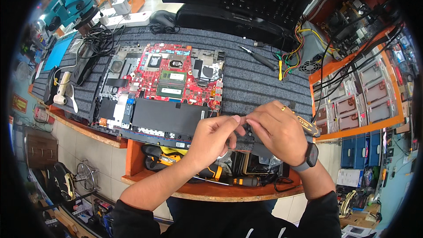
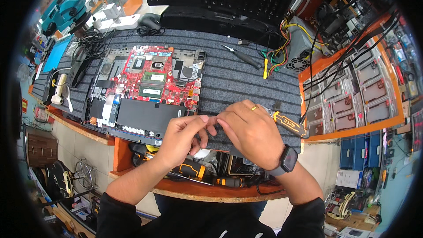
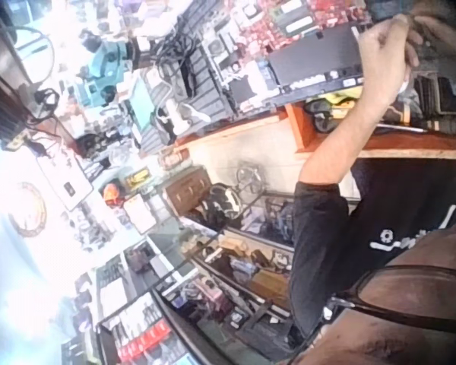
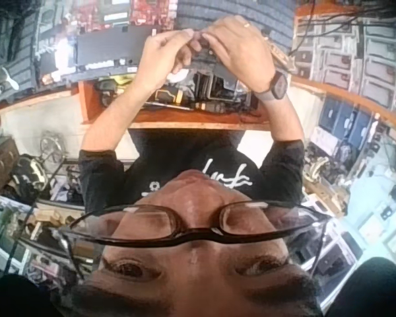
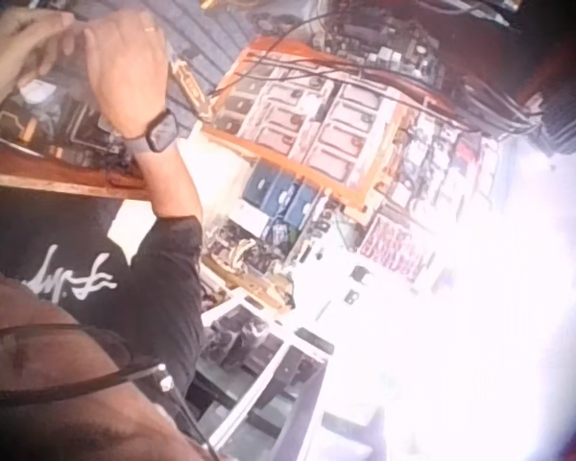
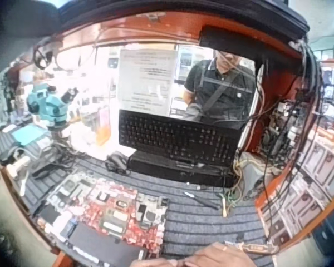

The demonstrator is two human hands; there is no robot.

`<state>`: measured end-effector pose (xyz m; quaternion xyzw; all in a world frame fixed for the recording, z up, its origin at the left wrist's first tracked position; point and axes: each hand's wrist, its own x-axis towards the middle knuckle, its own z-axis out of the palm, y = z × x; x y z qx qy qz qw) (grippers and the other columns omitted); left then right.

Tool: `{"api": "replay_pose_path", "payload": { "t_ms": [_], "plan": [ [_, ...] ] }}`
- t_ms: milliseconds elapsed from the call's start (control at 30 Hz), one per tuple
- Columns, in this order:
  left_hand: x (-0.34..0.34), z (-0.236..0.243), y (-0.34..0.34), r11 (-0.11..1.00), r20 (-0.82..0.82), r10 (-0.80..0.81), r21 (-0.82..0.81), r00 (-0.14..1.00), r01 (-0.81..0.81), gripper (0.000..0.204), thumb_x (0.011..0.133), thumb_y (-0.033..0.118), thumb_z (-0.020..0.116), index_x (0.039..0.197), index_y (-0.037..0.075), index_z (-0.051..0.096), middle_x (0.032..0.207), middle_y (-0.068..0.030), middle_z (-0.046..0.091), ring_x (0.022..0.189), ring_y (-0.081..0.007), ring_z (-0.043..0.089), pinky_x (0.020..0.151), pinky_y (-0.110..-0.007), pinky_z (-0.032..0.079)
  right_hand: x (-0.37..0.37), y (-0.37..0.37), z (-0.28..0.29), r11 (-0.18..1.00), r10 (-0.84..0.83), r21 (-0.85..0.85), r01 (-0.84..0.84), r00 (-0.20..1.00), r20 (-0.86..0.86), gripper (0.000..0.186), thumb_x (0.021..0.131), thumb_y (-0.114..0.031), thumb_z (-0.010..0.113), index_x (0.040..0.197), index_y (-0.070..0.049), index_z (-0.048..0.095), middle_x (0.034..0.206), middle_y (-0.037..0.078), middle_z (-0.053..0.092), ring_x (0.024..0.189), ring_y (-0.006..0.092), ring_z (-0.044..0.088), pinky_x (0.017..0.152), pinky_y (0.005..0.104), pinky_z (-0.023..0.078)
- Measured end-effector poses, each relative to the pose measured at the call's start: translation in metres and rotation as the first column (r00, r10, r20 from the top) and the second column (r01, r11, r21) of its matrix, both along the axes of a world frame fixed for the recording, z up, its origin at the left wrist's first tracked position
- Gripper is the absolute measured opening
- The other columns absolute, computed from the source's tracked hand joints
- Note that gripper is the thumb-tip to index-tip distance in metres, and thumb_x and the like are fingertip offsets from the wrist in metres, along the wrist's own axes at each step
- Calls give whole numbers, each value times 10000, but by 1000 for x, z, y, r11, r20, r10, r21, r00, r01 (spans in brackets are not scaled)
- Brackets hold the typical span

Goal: The person holds a laptop fan and uses a utility knife to scrape or clean its connector pins and edges before placing it down next to the disassembled laptop.

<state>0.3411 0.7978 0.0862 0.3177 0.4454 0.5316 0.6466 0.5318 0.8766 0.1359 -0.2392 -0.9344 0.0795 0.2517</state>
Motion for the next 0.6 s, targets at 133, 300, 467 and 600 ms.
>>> {"api": "replay_pose_path", "payload": {
  "t_ms": [133,300,467,600],
  "plan": [
    [-6,-2,-4,998,-45,-60,5,997,60,447,1111,318,550,1172,-79,746,935,-102,722,619,-76,605,420,-193,397,-4,-6,14,999,19,42,-21,998,55,122,872,-65,781,977,-62,718,963,75,691,901,279,665,777,414,521],
    [-7,2,-11,943,-176,114,328,978,-51,371,1113,293,567,1255,1,745,885,-23,695,653,-35,548,568,-218,428,3,6,8,991,-119,-70,114,990,-74,127,866,3,768,972,-23,705,961,128,717,912,319,693,810,414,546],
    [-35,28,-20,797,-371,277,604,886,4,283,1061,190,649,1268,25,748,905,-22,696,670,-43,530,593,-225,421,13,73,-28,955,-174,-248,161,984,-32,104,937,-35,720,1014,21,678,994,183,718,938,375,700,842,428,554],
    [-61,27,-64,704,-451,385,707,805,59,268,1009,110,684,1251,25,762,898,-45,710,700,-87,596,615,-257,457,8,109,-57,987,-103,-125,105,994,21,92,969,-68,681,1013,13,674,1079,218,744,983,416,716,823,463,552]
  ]
}}
